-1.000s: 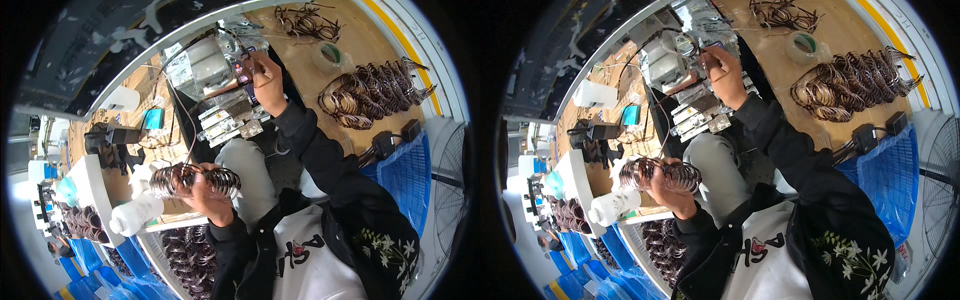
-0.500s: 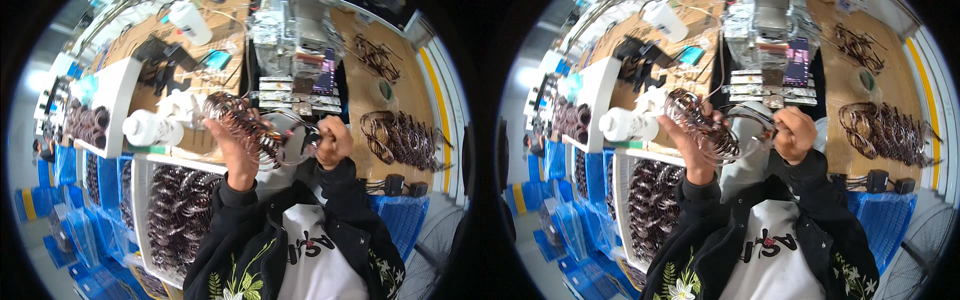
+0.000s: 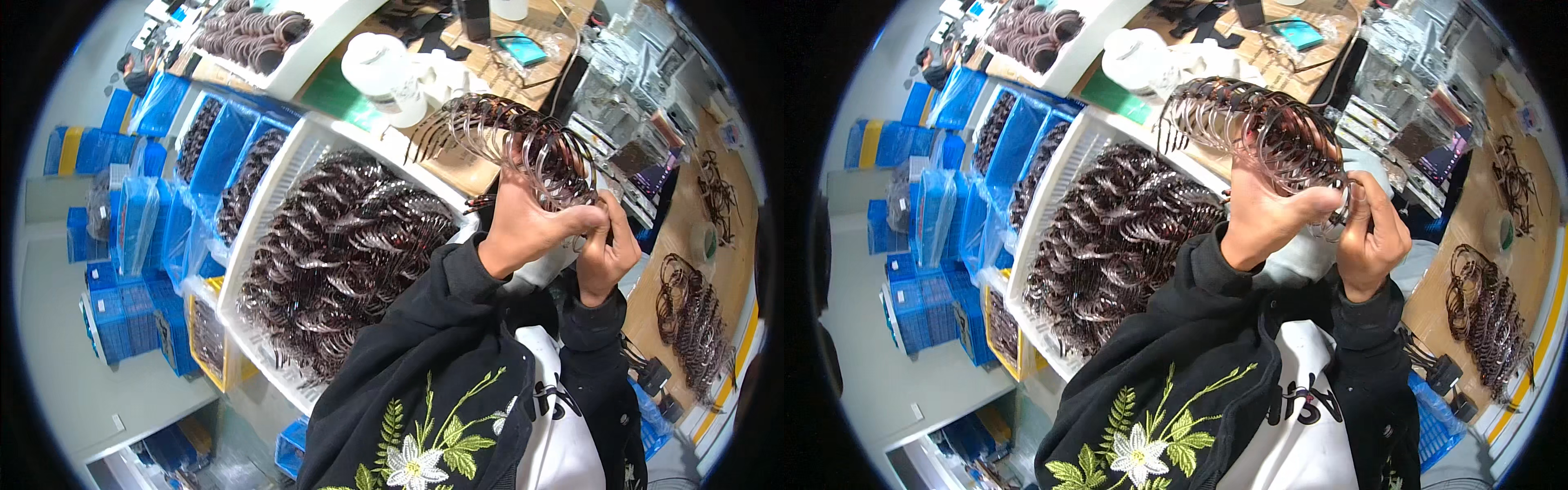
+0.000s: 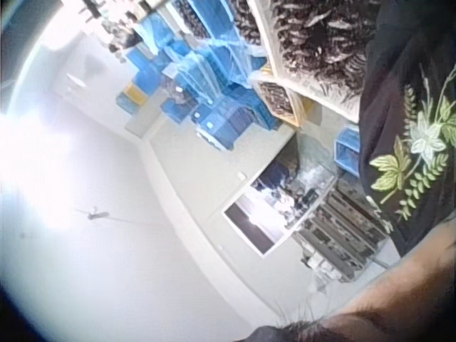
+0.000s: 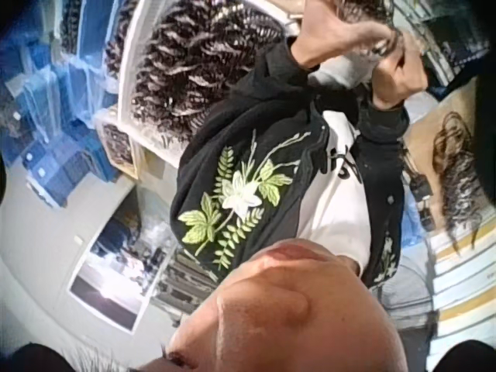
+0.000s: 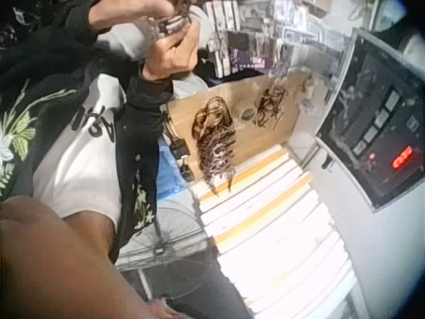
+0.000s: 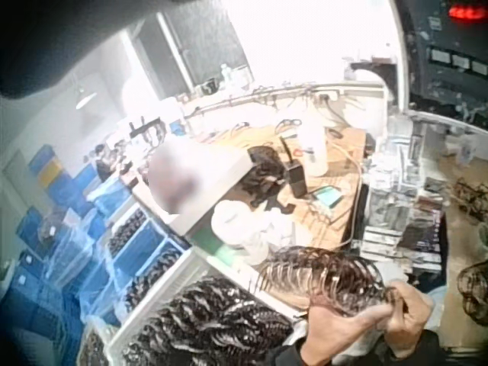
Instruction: The person repeatedly picks up coiled wire assemblies from a white bin, connects them to a testing fixture on the table, and returns them to the bin. The process is repeated for multiple units throughout the clip.
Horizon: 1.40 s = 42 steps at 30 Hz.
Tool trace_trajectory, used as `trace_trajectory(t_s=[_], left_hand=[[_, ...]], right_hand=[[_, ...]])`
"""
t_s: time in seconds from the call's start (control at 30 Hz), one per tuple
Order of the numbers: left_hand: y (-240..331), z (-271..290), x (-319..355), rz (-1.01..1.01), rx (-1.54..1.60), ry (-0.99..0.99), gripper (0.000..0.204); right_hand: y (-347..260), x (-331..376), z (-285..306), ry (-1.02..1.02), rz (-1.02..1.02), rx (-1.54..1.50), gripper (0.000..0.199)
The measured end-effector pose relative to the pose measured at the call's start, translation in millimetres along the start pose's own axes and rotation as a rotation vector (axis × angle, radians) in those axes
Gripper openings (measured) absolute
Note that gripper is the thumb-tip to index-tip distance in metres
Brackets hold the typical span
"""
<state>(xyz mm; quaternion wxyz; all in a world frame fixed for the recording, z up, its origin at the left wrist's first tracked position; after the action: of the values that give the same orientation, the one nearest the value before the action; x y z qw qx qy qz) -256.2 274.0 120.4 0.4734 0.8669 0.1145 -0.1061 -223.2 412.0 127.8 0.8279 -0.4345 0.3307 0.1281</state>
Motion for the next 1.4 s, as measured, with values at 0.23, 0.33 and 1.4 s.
trace_trajectory(t_s=[0.23, 0.33, 1.4], left_hand=[[75, 73, 19, 0.029, -0.333, 0.335, 0.03], [125, 166, 0, -0.017, -0.499, 0.607, 0.021], [68, 441, -13, 0.341, -1.676, 0.515, 0.067]], right_hand=[[1, 13, -36, -0.413, -0.006, -0.264, 0.028], [38, 25, -11, -0.333, -0.161, -0.195, 0.026], [124, 117, 73, -0.404, -0.552, 0.144, 0.019]])
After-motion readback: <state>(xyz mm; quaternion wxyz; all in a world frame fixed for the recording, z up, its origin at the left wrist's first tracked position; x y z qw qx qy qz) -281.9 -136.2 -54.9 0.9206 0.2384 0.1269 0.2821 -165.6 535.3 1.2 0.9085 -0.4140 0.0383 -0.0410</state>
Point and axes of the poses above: each hand's wrist, its own x-axis away from the middle knuckle, its own z-axis out of the back of the hand, y = z × x, the point moved 9 cm from there along -x, towards the middle knuckle, and after that the axes turned 2 degrees about z, right-handed, at the moved point
